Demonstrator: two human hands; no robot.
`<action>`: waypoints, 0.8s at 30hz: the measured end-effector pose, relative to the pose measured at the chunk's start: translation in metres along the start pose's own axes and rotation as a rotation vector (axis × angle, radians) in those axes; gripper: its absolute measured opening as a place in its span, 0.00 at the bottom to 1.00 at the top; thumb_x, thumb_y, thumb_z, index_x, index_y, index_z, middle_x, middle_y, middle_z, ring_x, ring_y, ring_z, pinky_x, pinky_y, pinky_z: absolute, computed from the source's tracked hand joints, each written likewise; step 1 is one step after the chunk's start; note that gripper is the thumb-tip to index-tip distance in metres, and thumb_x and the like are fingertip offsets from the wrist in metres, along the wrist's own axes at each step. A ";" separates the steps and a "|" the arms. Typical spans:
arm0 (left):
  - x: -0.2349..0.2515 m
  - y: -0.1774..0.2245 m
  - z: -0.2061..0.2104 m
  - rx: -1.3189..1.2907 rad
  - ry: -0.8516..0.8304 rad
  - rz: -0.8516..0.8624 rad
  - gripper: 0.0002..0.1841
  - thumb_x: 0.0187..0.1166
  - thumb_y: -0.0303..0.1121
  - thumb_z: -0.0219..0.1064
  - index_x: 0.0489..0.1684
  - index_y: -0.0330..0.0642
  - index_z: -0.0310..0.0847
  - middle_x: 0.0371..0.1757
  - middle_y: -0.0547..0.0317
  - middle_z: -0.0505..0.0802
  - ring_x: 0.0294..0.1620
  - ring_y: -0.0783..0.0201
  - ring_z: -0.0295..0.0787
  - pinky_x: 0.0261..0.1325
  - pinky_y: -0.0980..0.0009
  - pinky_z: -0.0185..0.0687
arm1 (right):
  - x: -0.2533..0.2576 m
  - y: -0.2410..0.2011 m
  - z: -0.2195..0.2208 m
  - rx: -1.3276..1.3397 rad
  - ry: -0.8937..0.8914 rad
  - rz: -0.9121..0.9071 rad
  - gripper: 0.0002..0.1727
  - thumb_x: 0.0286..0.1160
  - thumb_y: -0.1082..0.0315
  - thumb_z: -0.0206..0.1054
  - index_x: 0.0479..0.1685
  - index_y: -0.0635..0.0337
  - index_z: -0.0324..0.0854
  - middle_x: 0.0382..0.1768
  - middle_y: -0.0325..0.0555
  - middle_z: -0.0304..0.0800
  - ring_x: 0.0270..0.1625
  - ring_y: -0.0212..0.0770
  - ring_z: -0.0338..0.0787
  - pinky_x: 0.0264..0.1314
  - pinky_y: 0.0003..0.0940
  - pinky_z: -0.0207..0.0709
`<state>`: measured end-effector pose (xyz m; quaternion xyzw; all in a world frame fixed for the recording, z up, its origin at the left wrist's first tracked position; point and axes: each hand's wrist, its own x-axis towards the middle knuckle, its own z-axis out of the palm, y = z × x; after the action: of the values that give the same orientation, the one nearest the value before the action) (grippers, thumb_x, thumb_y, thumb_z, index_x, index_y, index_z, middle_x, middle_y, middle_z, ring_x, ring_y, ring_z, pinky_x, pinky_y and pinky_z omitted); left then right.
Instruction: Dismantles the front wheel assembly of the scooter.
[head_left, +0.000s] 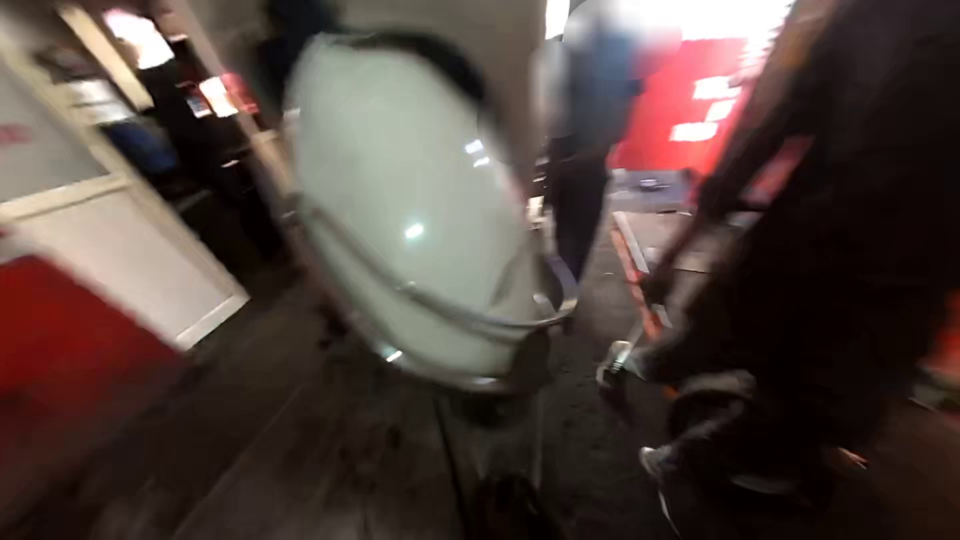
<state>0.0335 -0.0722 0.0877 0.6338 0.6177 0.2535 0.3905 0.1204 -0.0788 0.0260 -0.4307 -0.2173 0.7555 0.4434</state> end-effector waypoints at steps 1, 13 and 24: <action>0.005 -0.011 -0.001 -0.011 0.038 0.000 0.19 0.86 0.25 0.54 0.67 0.19 0.80 0.71 0.25 0.84 0.77 0.34 0.78 0.85 0.53 0.66 | 0.002 0.007 -0.003 -0.032 -0.026 0.031 0.30 0.94 0.44 0.33 0.65 0.51 0.76 0.47 0.37 0.91 0.49 0.32 0.90 0.51 0.34 0.85; 0.020 -0.100 -0.012 -1.068 0.569 -0.407 0.21 0.96 0.39 0.43 0.56 0.29 0.79 0.35 0.54 0.89 0.32 0.67 0.87 0.38 0.69 0.87 | 0.002 0.028 0.019 -0.612 0.110 -0.214 0.30 0.88 0.64 0.59 0.85 0.70 0.63 0.77 0.61 0.77 0.73 0.42 0.83 0.75 0.36 0.76; 0.165 -0.053 -0.083 -0.296 0.422 0.175 0.29 0.91 0.47 0.58 0.87 0.43 0.62 0.80 0.43 0.80 0.75 0.44 0.81 0.72 0.43 0.78 | 0.008 0.025 0.001 -0.577 0.194 -0.143 0.19 0.90 0.67 0.53 0.67 0.71 0.78 0.52 0.50 0.90 0.49 0.35 0.90 0.54 0.33 0.85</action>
<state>-0.0460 0.1013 0.0650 0.5539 0.5843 0.5006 0.3181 0.1054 -0.0845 0.0051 -0.5924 -0.4093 0.5849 0.3733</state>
